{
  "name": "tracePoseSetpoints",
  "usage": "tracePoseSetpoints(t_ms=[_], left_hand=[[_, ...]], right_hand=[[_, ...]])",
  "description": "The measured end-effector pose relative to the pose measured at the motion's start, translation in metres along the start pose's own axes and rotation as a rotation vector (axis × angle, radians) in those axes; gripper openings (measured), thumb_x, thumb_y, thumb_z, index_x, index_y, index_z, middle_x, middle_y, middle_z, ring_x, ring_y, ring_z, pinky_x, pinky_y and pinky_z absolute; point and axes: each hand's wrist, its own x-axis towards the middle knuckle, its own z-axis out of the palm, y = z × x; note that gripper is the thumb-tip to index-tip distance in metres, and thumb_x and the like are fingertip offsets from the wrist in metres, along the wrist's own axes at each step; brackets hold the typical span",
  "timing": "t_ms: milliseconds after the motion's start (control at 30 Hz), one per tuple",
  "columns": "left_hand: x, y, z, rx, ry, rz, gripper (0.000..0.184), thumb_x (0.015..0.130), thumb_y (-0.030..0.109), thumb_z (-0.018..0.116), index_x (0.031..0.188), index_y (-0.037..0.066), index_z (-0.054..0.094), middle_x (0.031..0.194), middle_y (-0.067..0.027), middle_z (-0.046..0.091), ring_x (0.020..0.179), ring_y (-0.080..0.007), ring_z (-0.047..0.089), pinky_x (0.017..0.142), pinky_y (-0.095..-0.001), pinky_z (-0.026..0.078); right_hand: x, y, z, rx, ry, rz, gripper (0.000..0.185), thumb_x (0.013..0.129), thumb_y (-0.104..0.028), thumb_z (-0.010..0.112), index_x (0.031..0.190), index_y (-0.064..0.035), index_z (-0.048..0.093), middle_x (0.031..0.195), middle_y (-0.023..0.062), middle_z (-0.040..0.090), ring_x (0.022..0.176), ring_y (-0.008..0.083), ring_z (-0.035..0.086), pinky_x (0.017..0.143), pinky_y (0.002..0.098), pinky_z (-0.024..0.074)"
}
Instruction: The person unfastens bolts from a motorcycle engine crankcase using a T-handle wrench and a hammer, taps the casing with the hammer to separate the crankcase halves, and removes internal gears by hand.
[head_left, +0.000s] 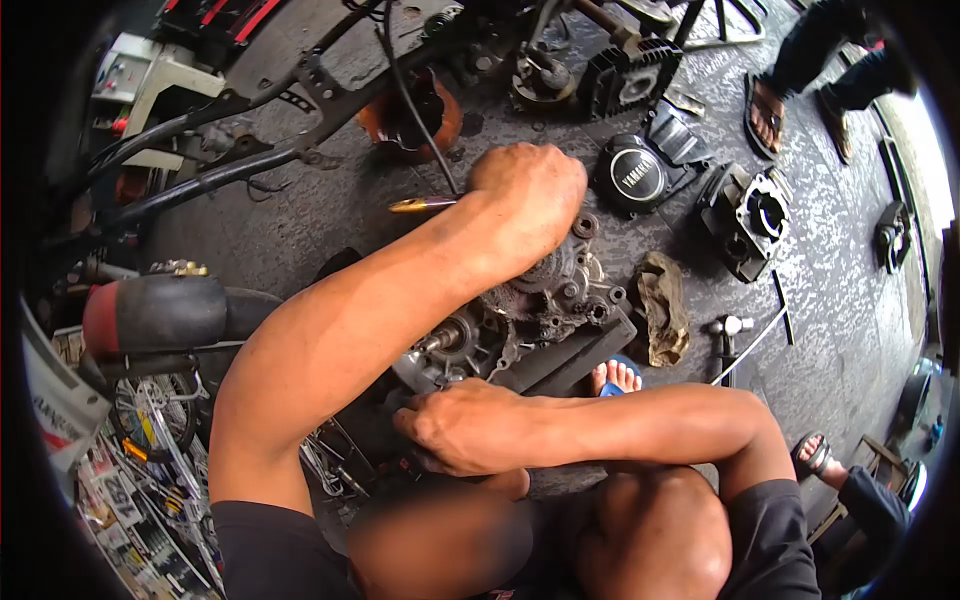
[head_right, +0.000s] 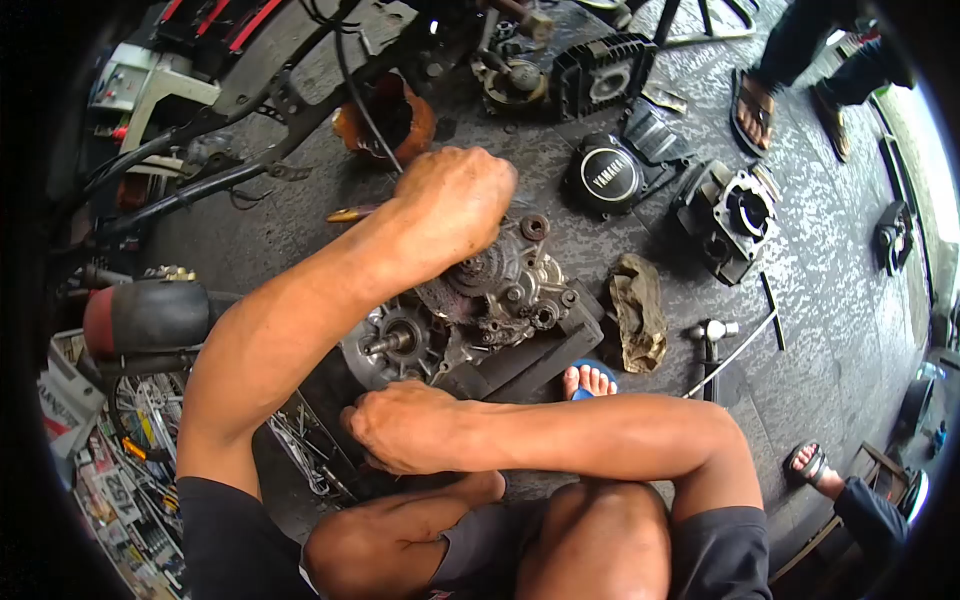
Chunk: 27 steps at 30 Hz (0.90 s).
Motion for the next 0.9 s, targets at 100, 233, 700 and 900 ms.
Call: tracePoseSetpoints(t_ms=[100, 233, 700, 900], left_hand=[[-0.002, 0.007, 0.005, -0.006, -0.019, -0.071, 0.014, 0.075, 0.004, 0.063, 0.081, -0.002, 0.073, 0.085, -0.0245, 0.071, 0.082, -0.0379, 0.072, 0.071, -0.0456, 0.059], [0.001, 0.02, -0.011, -0.306, 0.304, 0.04, 0.012, 0.083, 0.008, 0.056, 0.083, -0.004, 0.061, 0.068, -0.0213, 0.066, 0.057, -0.0337, 0.068, 0.051, -0.0419, 0.057], [0.025, 0.154, -0.034, 0.219, 0.7, 0.804, 0.025, 0.091, 0.025, 0.054, 0.092, 0.02, 0.079, 0.114, -0.0009, 0.067, 0.116, -0.0233, 0.05, 0.099, -0.042, 0.034], [0.023, 0.154, -0.036, 0.164, 0.671, 0.769, 0.025, 0.09, 0.024, 0.055, 0.097, 0.016, 0.078, 0.11, -0.0033, 0.067, 0.121, -0.0261, 0.049, 0.103, -0.0446, 0.033]], right_hand=[[0.007, 0.003, 0.02, -0.051, -0.095, 0.003, 0.035, 0.082, -0.022, 0.069, 0.105, 0.003, 0.06, 0.089, 0.0222, 0.067, 0.084, 0.041, 0.068, 0.073, 0.0484, 0.0565], [0.002, 0.008, 0.029, -0.038, -0.124, -0.008, 0.036, 0.082, -0.023, 0.069, 0.107, 0.0016, 0.06, 0.092, 0.0218, 0.067, 0.085, 0.0422, 0.068, 0.074, 0.0479, 0.0563], [-0.042, 0.012, -0.002, 0.046, -0.202, 0.087, 0.038, 0.084, -0.021, 0.069, 0.117, -0.0035, 0.062, 0.122, 0.0205, 0.061, 0.117, 0.0297, 0.058, 0.098, 0.0436, 0.046], [-0.057, 0.014, -0.017, 0.161, -0.328, 0.194, 0.034, 0.085, -0.02, 0.07, 0.114, -0.0032, 0.063, 0.126, 0.02, 0.06, 0.117, 0.0287, 0.058, 0.096, 0.0427, 0.0467]])
